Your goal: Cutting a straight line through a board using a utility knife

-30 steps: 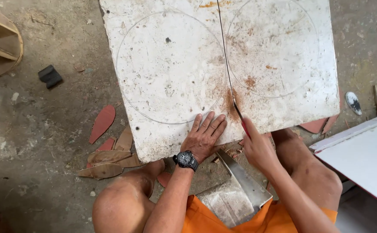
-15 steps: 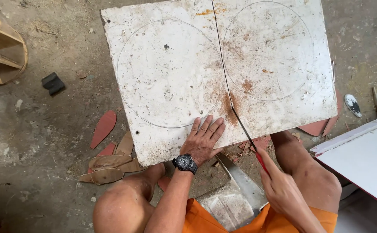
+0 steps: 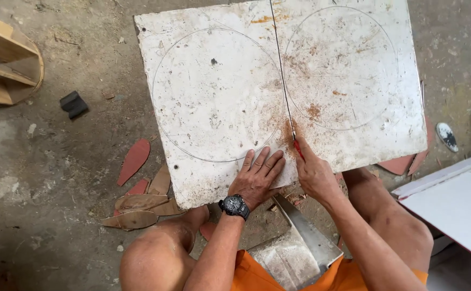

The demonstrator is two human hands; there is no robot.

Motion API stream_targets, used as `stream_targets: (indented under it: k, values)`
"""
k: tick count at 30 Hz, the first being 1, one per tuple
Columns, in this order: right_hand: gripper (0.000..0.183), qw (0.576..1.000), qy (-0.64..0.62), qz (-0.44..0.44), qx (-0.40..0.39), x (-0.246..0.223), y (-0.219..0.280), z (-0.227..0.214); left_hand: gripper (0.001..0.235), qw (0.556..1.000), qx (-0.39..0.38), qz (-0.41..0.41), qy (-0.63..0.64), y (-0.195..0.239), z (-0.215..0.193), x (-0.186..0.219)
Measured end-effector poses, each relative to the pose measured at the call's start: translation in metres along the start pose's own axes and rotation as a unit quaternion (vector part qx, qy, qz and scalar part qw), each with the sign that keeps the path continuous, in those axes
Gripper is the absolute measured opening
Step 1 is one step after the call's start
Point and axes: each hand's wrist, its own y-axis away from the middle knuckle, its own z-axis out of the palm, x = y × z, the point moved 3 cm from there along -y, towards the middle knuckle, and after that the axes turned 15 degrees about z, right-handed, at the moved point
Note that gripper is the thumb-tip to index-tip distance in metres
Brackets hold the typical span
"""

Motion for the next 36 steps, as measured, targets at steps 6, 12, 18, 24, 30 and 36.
stream_targets:
  k: [6,12,18,24,30,36]
  values:
    - [0.06,0.995,-0.014,0.099,-0.026,0.035,0.068,-0.013,0.1,0.999,-0.001,0.02,-0.042,-0.001,-0.009,0.0]
    - [0.064,0.99,0.0,0.137,-0.017,0.108,0.089,0.005,0.102,0.996,-0.01,0.029,-0.078,0.001,-0.008,-0.001]
    - [0.06,0.998,-0.028,0.056,0.005,0.027,-0.004,0.013,0.099,1.0,-0.002,0.005,-0.002,0.0,-0.004,0.001]
    - [0.059,0.999,-0.028,0.035,-0.002,0.005,0.007,0.0,0.105,1.0,0.001,0.002,-0.001,-0.001,-0.005,0.0]
    - [0.063,0.995,0.004,0.096,-0.031,0.073,0.07,-0.003,0.092,1.0,0.025,0.001,-0.012,-0.001,-0.002,0.0]
    - [0.067,0.989,0.002,0.144,-0.026,0.103,0.083,0.005,0.091,1.0,0.016,-0.001,0.003,0.002,0.004,0.002]
